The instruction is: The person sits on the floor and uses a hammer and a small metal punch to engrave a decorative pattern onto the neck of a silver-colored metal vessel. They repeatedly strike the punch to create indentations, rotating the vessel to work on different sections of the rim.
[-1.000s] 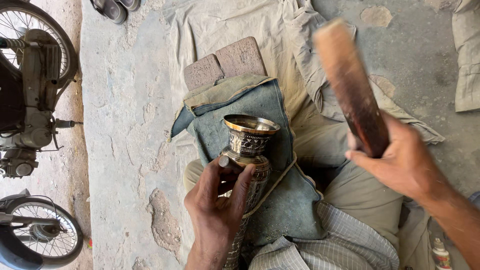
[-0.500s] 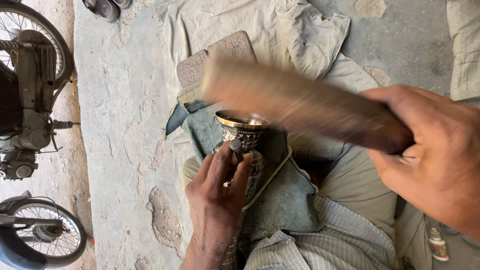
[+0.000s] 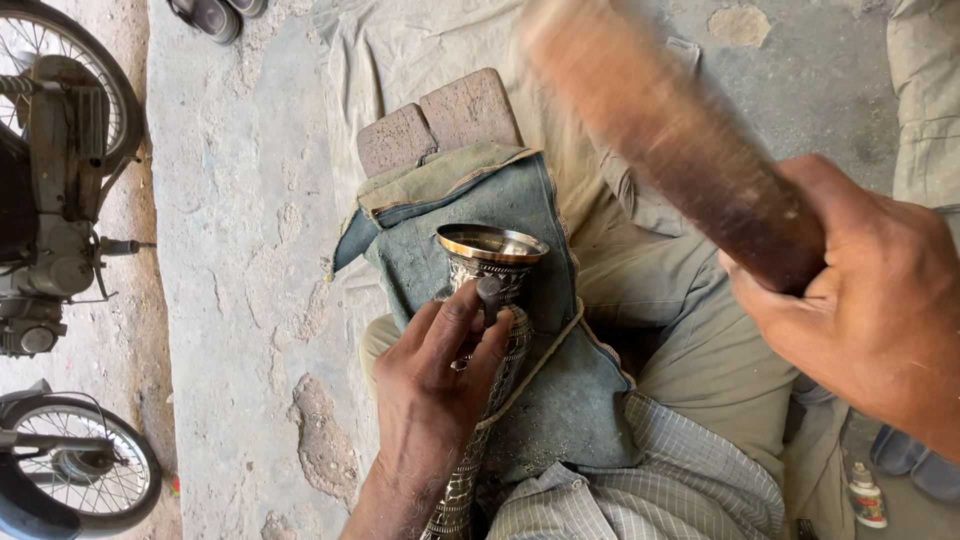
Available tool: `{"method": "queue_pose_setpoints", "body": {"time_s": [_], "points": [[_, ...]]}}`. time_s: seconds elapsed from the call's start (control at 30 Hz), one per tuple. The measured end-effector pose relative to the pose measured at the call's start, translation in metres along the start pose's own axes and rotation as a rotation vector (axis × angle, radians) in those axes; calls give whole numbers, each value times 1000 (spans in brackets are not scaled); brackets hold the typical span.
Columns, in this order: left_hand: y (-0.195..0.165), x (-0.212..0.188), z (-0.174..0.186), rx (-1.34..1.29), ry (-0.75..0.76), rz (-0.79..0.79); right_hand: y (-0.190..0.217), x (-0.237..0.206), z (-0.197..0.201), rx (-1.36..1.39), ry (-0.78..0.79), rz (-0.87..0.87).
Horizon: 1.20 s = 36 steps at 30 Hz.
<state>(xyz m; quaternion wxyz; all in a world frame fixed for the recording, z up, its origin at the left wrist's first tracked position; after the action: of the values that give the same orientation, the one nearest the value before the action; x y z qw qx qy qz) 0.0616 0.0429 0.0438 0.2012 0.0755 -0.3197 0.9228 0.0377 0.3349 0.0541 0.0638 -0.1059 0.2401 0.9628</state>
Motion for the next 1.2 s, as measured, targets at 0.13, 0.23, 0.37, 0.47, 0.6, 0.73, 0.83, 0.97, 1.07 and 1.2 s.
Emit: {"method": "queue_pose_setpoints", "body": {"time_s": [0.13, 0.23, 0.37, 0.47, 0.6, 0.73, 0.83, 0.97, 1.07, 1.2], "points": [[0, 2, 3, -20, 51, 7, 3, 2, -3, -155, 67, 85], [1, 3, 4, -34, 75, 4, 3, 2, -4, -54, 49, 14], [3, 5, 4, -25, 93, -53, 3, 0, -6, -52, 59, 34], [4, 5, 5, -67, 111, -48, 2, -2, -8, -120, 75, 51], [5, 5, 6, -63, 139, -55, -6, -7, -14, 69, 90, -36], [10, 2, 8, -21, 177, -49, -18, -14, -19, -5, -11, 96], [17, 6, 9, -106, 92, -103, -20, -16, -27, 324, -45, 0], [24, 11, 13, -161, 110, 11, -13, -10, -31, 701, -31, 60], [23, 16, 15, -240, 144, 167, -10, -2, -23, 463, -12, -4], [14, 19, 16, -118, 172, 88, -4, 3, -9, 34, -94, 82]]}}
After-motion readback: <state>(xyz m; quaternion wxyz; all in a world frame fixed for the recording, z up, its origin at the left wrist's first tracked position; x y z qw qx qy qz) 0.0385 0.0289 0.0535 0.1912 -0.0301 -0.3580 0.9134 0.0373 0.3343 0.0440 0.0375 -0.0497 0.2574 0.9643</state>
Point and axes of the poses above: each hand's wrist, its own x-axis towards the middle knuckle, its own z-axis out of the back of the hand, y = z × x, the point moved 1 cm from there along x, towards the middle knuckle, and after that the axes turned 13 degrees about -z, right-handed, at the moved point
